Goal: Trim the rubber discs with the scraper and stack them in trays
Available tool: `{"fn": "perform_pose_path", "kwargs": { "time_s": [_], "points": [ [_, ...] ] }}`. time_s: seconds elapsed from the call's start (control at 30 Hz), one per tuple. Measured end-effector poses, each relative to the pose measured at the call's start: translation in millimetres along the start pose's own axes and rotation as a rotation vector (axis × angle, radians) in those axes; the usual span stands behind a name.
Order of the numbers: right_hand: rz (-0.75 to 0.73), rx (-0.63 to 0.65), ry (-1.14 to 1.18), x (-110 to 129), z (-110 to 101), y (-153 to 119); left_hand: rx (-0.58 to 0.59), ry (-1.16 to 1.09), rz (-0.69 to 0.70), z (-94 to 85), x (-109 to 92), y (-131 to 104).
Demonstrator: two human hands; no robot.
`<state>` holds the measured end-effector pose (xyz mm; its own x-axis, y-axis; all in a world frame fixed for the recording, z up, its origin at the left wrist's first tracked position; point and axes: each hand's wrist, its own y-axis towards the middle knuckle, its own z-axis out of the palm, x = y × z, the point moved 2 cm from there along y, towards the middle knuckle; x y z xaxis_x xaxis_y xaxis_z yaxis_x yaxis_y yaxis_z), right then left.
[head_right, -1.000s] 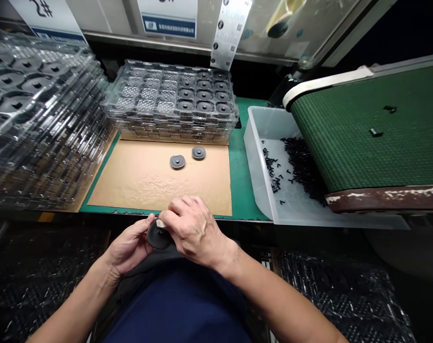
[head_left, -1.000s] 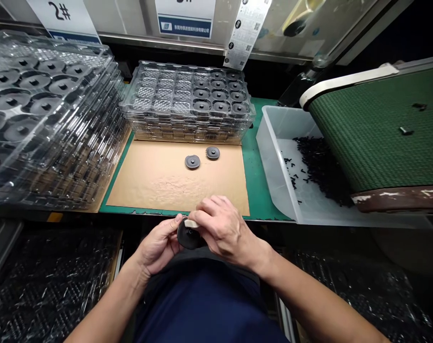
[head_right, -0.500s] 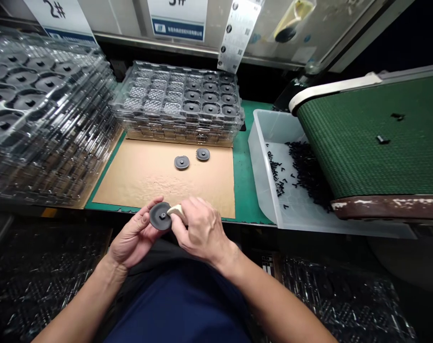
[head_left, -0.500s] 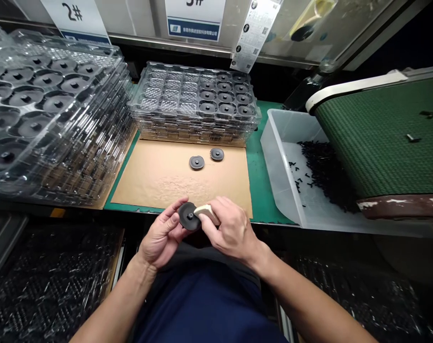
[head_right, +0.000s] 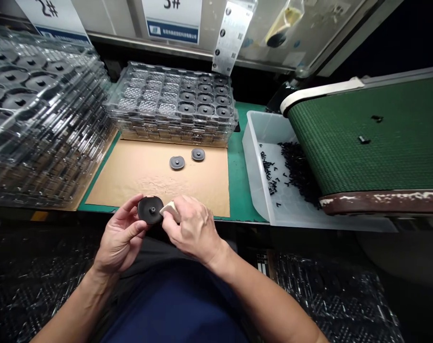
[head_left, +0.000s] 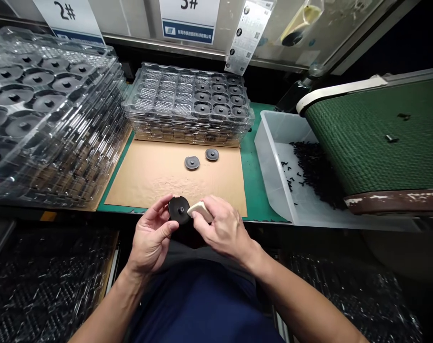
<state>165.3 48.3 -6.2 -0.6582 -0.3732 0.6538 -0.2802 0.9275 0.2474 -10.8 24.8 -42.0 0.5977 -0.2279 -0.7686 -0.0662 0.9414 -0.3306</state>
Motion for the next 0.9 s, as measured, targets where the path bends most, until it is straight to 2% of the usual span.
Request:
{"fn": "perform_pose_path", "kwargs": {
  "time_s": [0.17, 0.23, 0.3, 0.37, 0.43, 0.53, 0.6, 0.77, 0.83, 0.9],
  "points": [
    [-0.150, 0.026, -0.114, -9, -3, 7, 0.094, -0.008, -0.159, -7.9, 6, -4],
    [-0.184, 0.057, -0.031, -13, -3, 8, 0.116, -0.013, -0.198, -8.1, 9, -5],
    [-0.162, 0.010, 0.128, -19, -4, 8, 0.117, -0.036, -0.206, -6.1, 11, -5],
    [-0.069, -0.082, 0.268, -27, -6, 5, 0.106, -0.069, -0.194, -2.7, 11, -5],
    [0.102, -0.077, 0.389, -34, -4, -2, 0.089, -0.093, -0.184, 1.0, 11, -3],
    [0.350, 0.186, 0.651, -36, 11, -18, 0.073, -0.069, -0.199, 7.0, 12, -1],
    [0.423, 0.304, 0.787, -33, 24, -29, 0.078, -0.035, -0.216, 11.6, 16, 0],
    [0.561, 0.189, 0.891, -32, 44, -39, 0.154, -0.030, -0.213, 20.8, 24, -2],
    [0.573, 0.165, 0.890, -31, 44, -38, 0.197, 0.019, -0.176, 22.0, 25, -3],
    [0.535, 0.148, 0.851, -27, 41, -37, 0.184, 0.123, -0.120, 21.8, 25, -2]
  ]
}}
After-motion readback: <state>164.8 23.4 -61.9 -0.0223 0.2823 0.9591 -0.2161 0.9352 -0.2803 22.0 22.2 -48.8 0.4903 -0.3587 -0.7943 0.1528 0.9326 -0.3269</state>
